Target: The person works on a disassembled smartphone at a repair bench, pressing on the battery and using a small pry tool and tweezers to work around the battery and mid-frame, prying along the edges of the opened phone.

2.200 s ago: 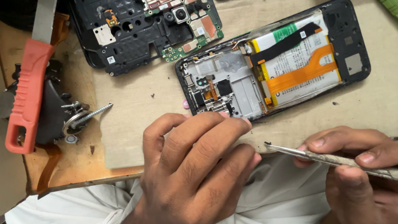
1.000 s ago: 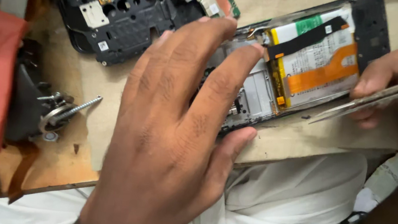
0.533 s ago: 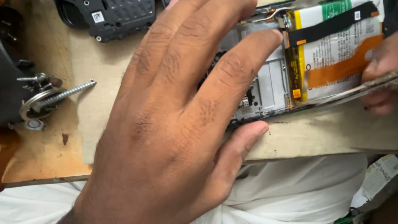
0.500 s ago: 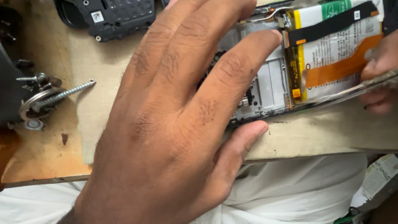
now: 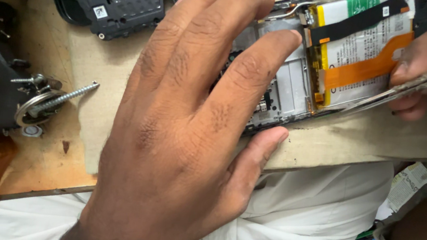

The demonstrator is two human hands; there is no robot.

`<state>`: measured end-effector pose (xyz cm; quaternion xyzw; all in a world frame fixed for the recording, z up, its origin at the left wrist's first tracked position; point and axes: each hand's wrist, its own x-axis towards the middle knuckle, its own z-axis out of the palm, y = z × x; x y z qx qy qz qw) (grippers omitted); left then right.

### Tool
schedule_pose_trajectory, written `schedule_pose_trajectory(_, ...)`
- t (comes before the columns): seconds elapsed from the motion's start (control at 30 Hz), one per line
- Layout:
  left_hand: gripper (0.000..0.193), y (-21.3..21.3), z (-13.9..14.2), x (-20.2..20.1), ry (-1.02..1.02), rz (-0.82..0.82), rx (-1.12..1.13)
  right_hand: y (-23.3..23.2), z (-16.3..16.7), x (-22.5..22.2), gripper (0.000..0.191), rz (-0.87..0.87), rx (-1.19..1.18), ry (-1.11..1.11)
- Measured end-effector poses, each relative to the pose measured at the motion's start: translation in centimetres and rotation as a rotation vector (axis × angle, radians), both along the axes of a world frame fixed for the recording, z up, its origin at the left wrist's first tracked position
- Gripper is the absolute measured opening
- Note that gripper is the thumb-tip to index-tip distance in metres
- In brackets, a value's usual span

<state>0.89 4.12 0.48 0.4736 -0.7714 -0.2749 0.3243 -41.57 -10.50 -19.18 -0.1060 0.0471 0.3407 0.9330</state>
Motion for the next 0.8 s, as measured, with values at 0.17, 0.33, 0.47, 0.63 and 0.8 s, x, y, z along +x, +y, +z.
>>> schedule_pose_trajectory(0.17, 0.066, 0.0, 0.1, 0.1, -0.005, -0.006, 0.008, 0.5, -0.5, -1.2, 0.052, -0.112, -0.031, 0.036)
schedule_pose_trajectory(0.33, 0.066, 0.1, 0.0, 0.1, -0.008, -0.005, 0.000, 1.9, -1.8, -4.2, 0.055, -0.311, -0.111, 0.100)
schedule_pose_trajectory(0.47, 0.066, 0.2, 0.0, 0.1, -0.020, -0.003, -0.004, 3.9, -2.1, -5.8, 0.057, -0.553, -0.237, 0.204)
schedule_pose_trajectory(0.63, 0.066, 0.2, -0.1, 0.1, -0.020, 0.001, -0.012, 1.8, -1.8, -3.8, 0.057, -0.152, -0.103, 0.019)
schedule_pose_trajectory(0.8, 0.065, 0.3, 0.0, 0.1, -0.021, -0.001, -0.014, -0.3, -2.0, -2.9, 0.058, 0.058, -0.083, -0.062)
